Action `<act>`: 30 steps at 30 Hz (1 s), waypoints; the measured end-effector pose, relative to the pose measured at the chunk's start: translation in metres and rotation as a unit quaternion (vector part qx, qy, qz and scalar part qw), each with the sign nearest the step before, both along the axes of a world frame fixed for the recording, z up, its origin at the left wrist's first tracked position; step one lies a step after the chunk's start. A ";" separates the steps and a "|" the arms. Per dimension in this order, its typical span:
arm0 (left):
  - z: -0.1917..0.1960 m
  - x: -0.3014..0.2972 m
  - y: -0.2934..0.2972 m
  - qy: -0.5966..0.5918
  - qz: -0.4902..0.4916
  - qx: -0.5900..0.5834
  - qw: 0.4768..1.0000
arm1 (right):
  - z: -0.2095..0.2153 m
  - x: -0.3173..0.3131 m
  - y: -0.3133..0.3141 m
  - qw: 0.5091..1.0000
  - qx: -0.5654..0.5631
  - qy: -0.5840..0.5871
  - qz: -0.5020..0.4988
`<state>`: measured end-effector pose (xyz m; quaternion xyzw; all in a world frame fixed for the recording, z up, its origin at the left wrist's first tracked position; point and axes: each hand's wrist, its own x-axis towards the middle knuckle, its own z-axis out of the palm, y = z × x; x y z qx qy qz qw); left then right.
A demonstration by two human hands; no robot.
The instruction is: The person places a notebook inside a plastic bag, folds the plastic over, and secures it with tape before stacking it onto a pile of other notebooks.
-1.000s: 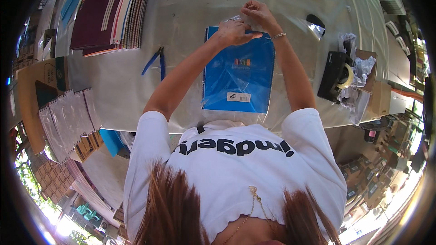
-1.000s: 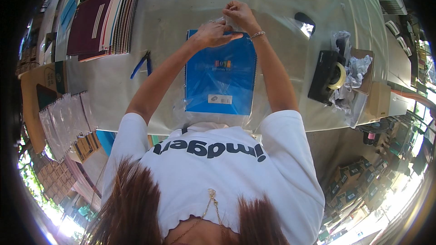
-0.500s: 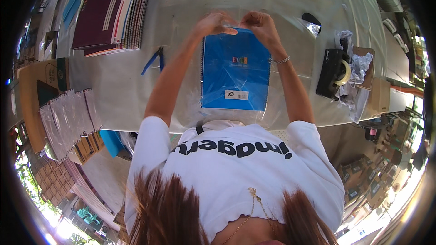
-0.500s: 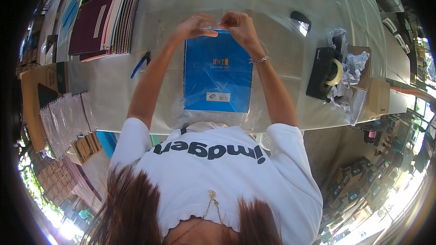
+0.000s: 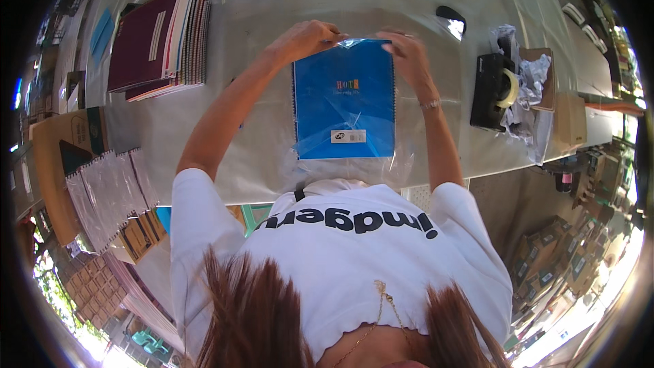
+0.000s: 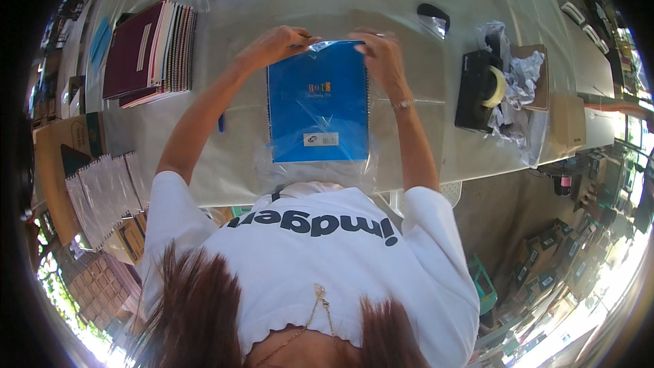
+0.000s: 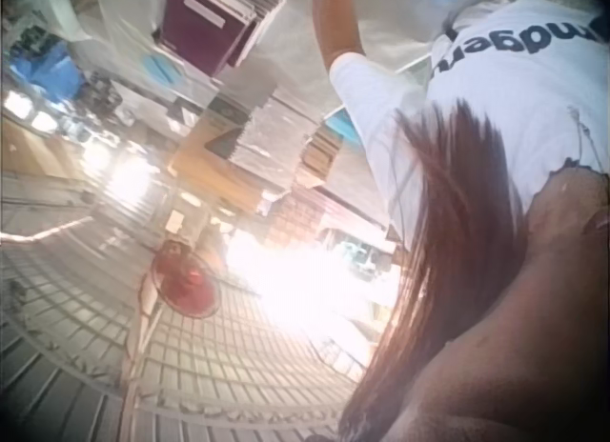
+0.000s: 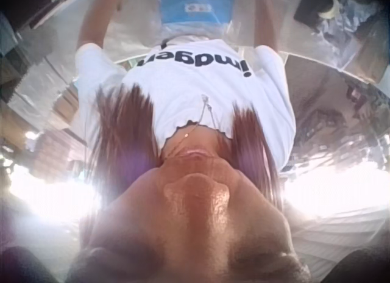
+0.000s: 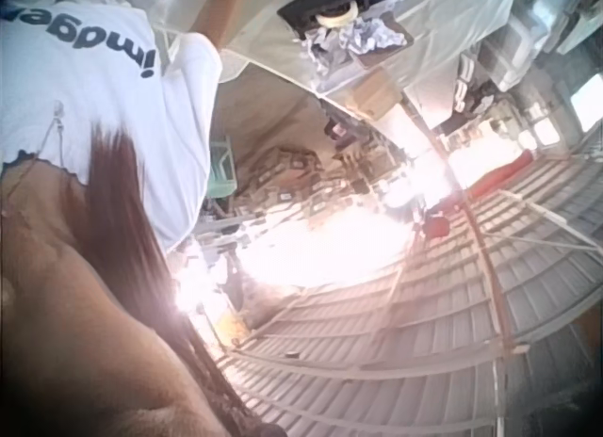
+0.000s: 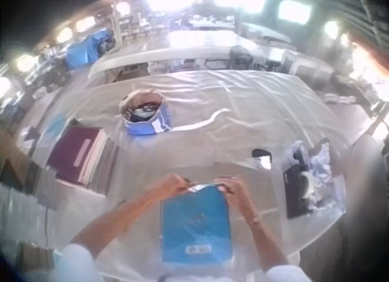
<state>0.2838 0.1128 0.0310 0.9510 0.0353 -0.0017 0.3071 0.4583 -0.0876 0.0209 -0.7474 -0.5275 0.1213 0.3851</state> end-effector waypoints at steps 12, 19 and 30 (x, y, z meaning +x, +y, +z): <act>0.003 -0.030 -0.079 -0.001 0.081 0.248 0.965 | -0.015 0.113 -0.294 0.848 0.026 0.305 -0.432; -0.014 -0.046 -0.088 -0.023 0.117 0.297 0.947 | 0.001 0.112 -0.281 0.847 0.013 0.343 -0.406; 0.000 -0.051 -0.106 -0.008 0.158 0.252 0.955 | -0.044 0.065 -0.315 0.867 -0.050 0.148 -0.473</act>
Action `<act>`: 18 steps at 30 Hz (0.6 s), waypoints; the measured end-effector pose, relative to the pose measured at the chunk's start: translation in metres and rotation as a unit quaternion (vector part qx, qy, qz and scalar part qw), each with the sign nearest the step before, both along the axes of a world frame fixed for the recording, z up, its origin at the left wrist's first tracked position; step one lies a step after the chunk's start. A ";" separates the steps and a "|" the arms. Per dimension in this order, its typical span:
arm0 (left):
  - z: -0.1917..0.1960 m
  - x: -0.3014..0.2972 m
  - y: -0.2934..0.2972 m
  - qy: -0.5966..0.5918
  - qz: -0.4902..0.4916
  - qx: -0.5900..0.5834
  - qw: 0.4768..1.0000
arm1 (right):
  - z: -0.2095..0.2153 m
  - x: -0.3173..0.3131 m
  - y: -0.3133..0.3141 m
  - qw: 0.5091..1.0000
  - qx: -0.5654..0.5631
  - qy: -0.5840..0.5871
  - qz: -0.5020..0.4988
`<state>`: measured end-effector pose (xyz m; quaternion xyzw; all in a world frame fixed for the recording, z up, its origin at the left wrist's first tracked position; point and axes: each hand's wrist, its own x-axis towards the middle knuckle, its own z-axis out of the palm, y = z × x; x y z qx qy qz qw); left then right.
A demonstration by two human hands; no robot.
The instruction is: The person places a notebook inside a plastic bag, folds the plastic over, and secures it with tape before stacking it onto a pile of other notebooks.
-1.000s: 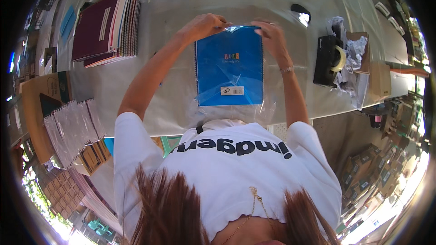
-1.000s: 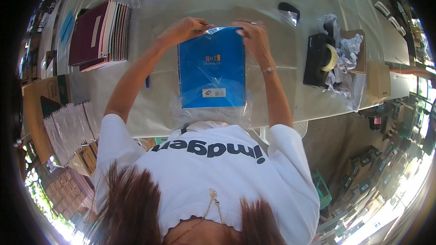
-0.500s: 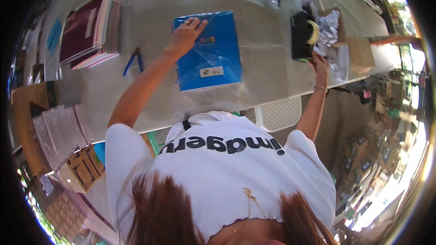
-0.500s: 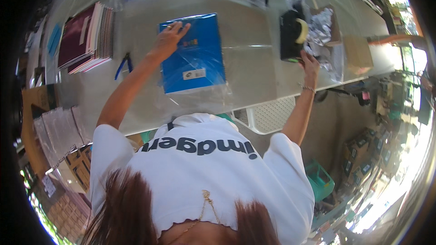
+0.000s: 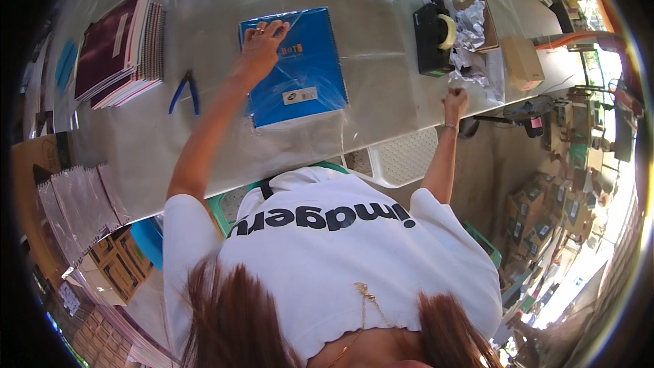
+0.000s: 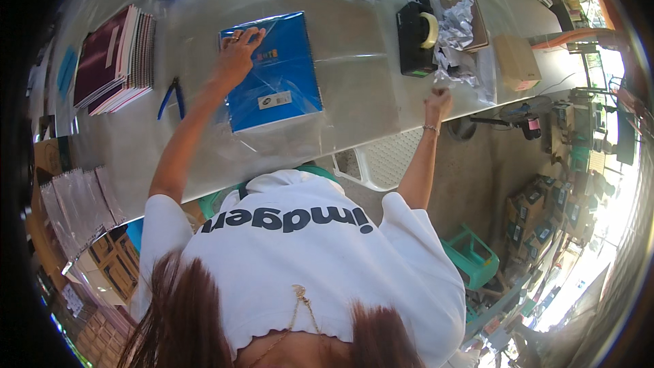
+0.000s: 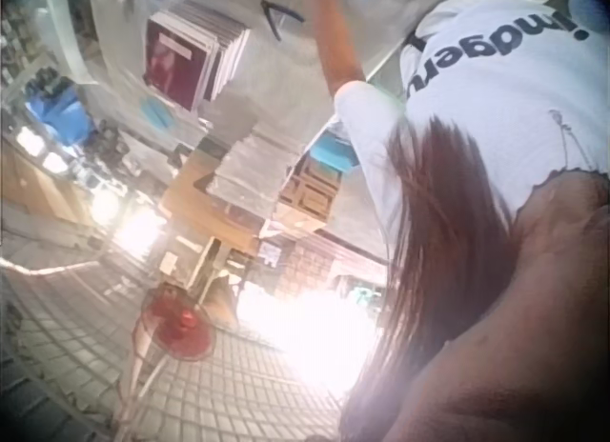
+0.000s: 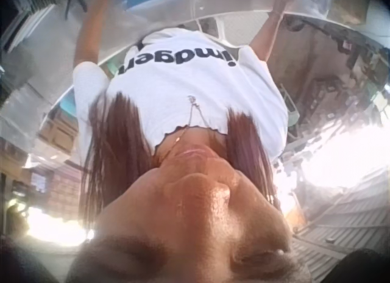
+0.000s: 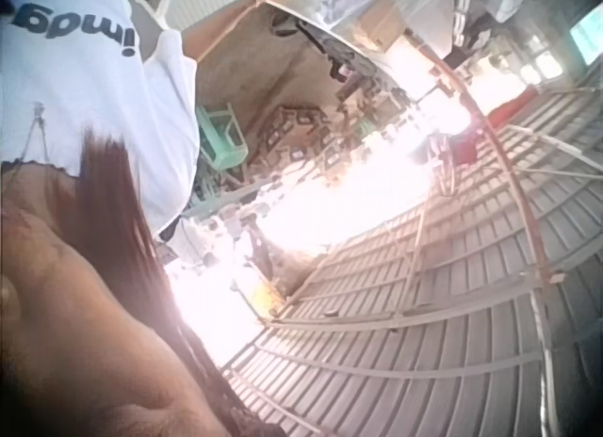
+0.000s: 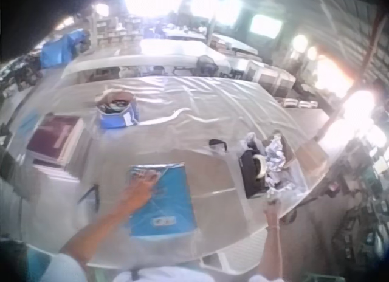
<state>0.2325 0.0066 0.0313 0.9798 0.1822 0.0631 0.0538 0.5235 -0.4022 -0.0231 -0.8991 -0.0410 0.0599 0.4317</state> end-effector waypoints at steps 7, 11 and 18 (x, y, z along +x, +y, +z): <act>-0.017 -0.010 -0.007 -0.088 0.040 -0.008 0.995 | 0.078 -0.103 0.184 0.946 0.190 0.174 0.200; -0.023 -0.006 -0.009 -0.120 0.047 -0.038 0.991 | 0.081 -0.143 0.288 0.888 0.225 0.234 0.326; -0.021 -0.009 -0.010 -0.142 0.059 -0.080 0.985 | 0.045 -0.147 0.338 0.940 0.094 0.120 0.305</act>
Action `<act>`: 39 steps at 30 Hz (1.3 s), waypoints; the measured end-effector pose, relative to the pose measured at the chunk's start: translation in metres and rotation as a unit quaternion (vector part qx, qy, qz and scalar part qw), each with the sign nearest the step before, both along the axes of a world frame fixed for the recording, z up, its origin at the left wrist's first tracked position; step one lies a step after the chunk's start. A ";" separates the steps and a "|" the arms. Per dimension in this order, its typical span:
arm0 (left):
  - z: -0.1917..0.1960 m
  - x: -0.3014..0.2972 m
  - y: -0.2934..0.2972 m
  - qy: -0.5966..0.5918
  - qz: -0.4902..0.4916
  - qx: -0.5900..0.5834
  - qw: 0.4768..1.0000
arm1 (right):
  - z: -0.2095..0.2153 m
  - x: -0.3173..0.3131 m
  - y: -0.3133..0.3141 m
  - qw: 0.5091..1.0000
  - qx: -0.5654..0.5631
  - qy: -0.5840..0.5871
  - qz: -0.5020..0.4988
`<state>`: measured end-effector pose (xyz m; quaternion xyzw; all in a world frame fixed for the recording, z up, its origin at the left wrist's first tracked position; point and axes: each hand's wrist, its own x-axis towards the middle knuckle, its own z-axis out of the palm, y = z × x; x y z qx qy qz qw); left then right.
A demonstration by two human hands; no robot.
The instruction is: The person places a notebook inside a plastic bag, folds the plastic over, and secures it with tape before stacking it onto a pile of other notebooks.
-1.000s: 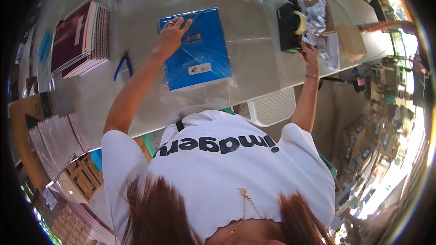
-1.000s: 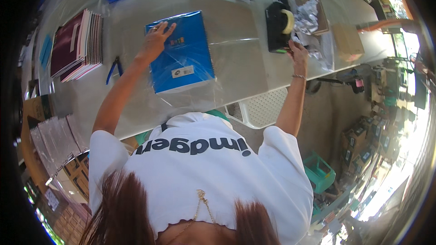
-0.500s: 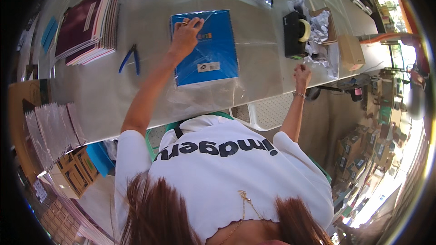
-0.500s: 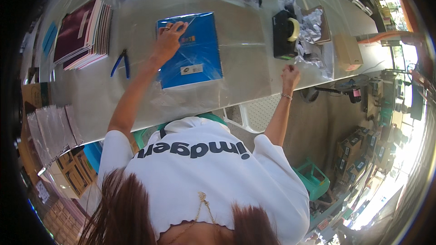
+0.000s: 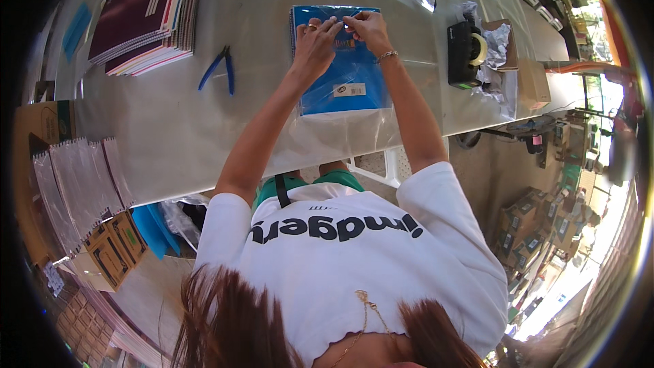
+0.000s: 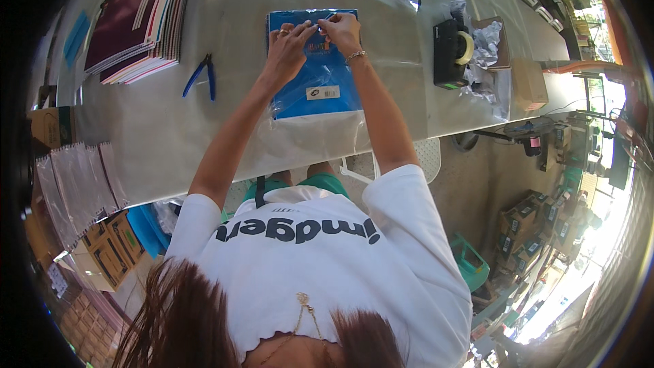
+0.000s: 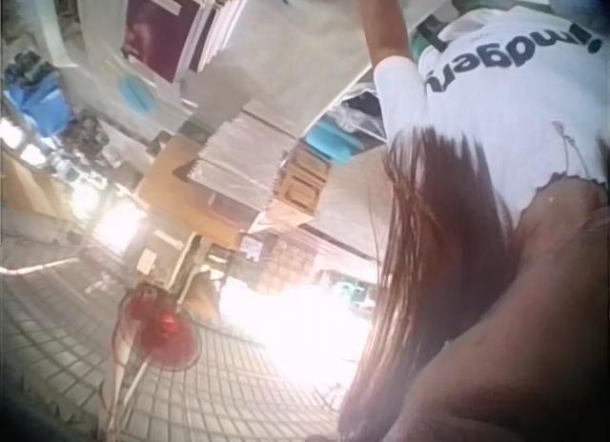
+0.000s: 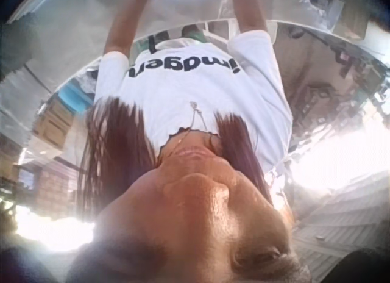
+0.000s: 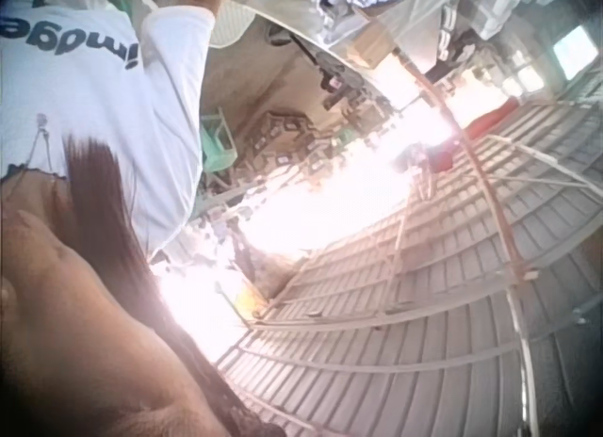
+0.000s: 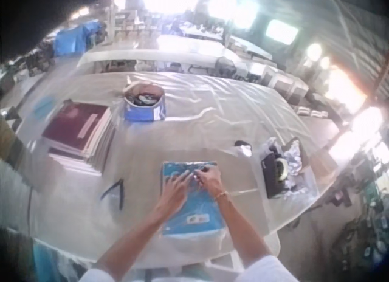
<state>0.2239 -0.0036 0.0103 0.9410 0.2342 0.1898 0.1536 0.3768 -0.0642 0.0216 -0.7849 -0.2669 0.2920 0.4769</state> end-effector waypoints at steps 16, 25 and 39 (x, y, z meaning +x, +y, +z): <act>0.034 -0.149 -0.032 -0.052 -0.088 -0.394 0.913 | 0.081 -0.038 -0.178 0.957 0.082 -0.172 0.219; 0.016 -0.175 -0.202 -0.022 -0.119 -0.144 0.982 | 0.062 -0.143 -0.262 0.887 0.110 -0.192 0.406; 0.031 -0.147 -0.020 0.251 -0.186 0.142 0.939 | 0.012 0.016 -0.201 0.795 -0.045 -0.412 0.443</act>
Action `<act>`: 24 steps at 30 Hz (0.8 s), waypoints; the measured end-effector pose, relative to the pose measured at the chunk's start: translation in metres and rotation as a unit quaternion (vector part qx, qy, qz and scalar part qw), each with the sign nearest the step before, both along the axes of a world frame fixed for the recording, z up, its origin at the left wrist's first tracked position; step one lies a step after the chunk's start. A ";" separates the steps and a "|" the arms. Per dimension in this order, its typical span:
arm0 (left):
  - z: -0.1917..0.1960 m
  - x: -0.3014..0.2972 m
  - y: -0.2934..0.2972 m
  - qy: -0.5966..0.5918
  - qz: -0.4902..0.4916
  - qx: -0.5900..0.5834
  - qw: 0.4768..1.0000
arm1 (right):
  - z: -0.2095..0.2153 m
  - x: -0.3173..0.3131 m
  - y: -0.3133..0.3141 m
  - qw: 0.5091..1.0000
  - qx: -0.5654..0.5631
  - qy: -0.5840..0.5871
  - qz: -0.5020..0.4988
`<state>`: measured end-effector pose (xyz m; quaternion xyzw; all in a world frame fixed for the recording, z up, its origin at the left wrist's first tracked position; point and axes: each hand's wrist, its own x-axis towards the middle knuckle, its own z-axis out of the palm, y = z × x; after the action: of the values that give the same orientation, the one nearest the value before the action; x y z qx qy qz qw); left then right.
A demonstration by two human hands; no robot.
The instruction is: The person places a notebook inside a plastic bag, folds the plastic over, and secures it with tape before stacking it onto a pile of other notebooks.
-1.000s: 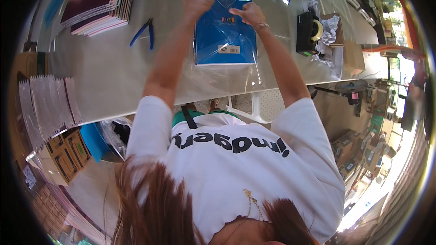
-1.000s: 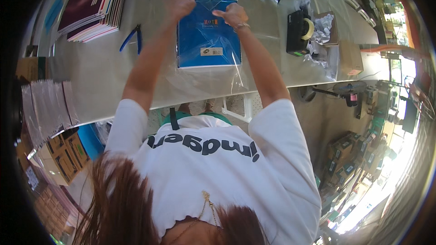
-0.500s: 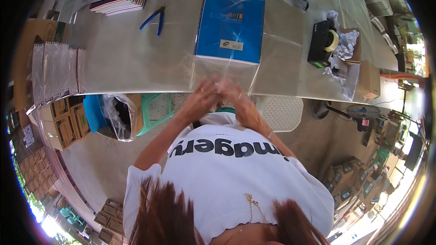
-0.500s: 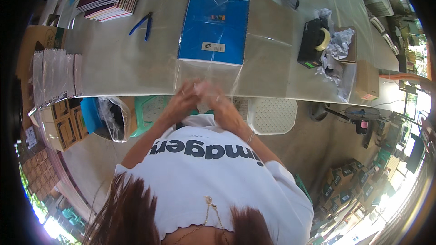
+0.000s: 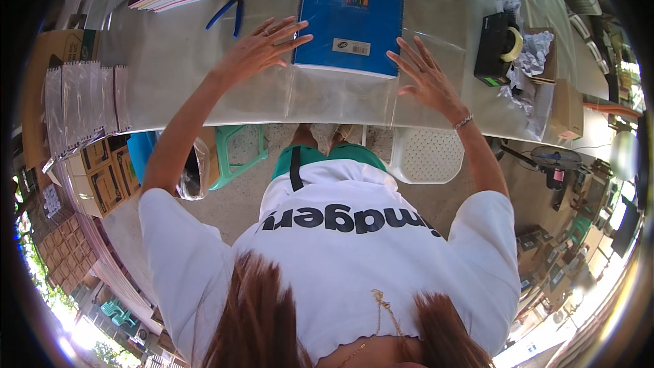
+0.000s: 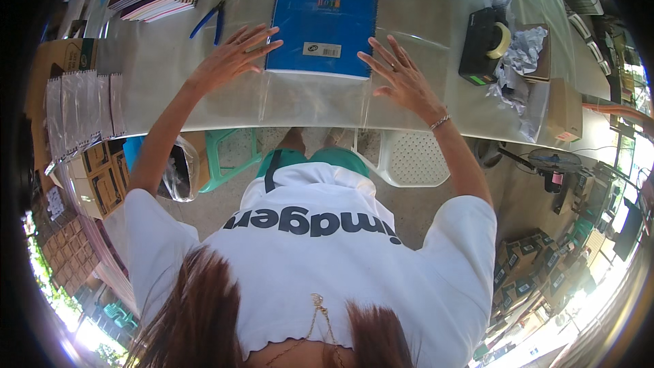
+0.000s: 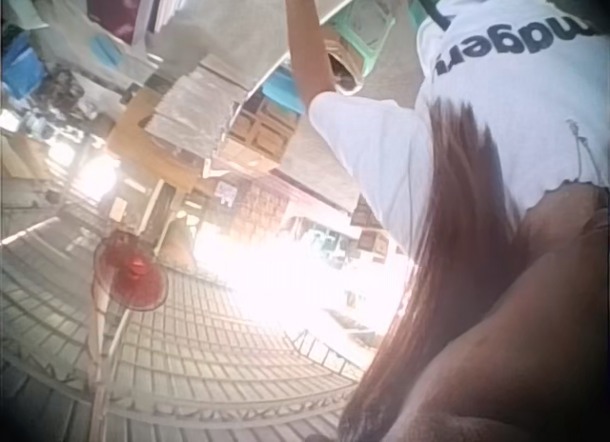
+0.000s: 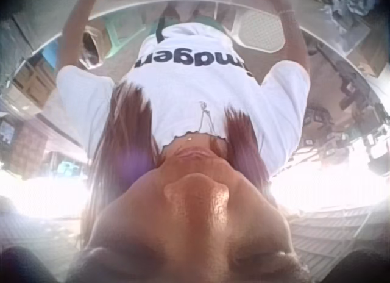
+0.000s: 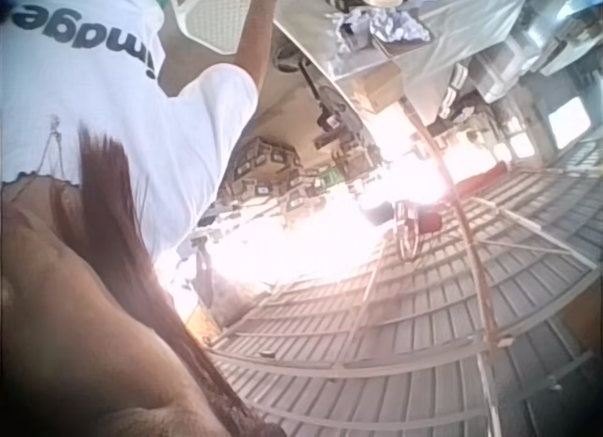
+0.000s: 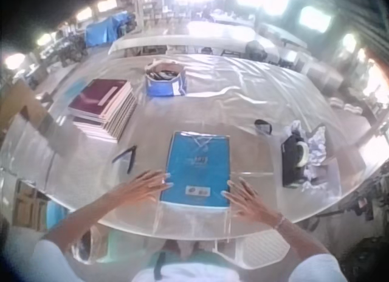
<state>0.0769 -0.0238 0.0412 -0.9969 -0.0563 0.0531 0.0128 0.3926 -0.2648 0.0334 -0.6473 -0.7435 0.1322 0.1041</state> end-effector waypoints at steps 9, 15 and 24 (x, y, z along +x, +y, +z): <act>-0.036 0.029 -0.016 -0.130 -0.004 -0.129 0.983 | -0.029 -0.028 0.031 0.997 0.076 0.031 -0.013; -0.033 0.009 -0.006 -0.122 0.019 -0.199 0.972 | -0.014 -0.014 0.023 0.998 -0.009 0.068 0.013; -0.054 0.029 -0.047 -0.291 0.143 -0.212 0.922 | -0.052 -0.047 0.028 0.976 0.195 0.054 -0.084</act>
<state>0.1060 -0.0705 -0.0123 -0.9293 -0.1869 -0.2272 -0.2235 0.3461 -0.2367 -0.0187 -0.6662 -0.6914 0.0103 0.2793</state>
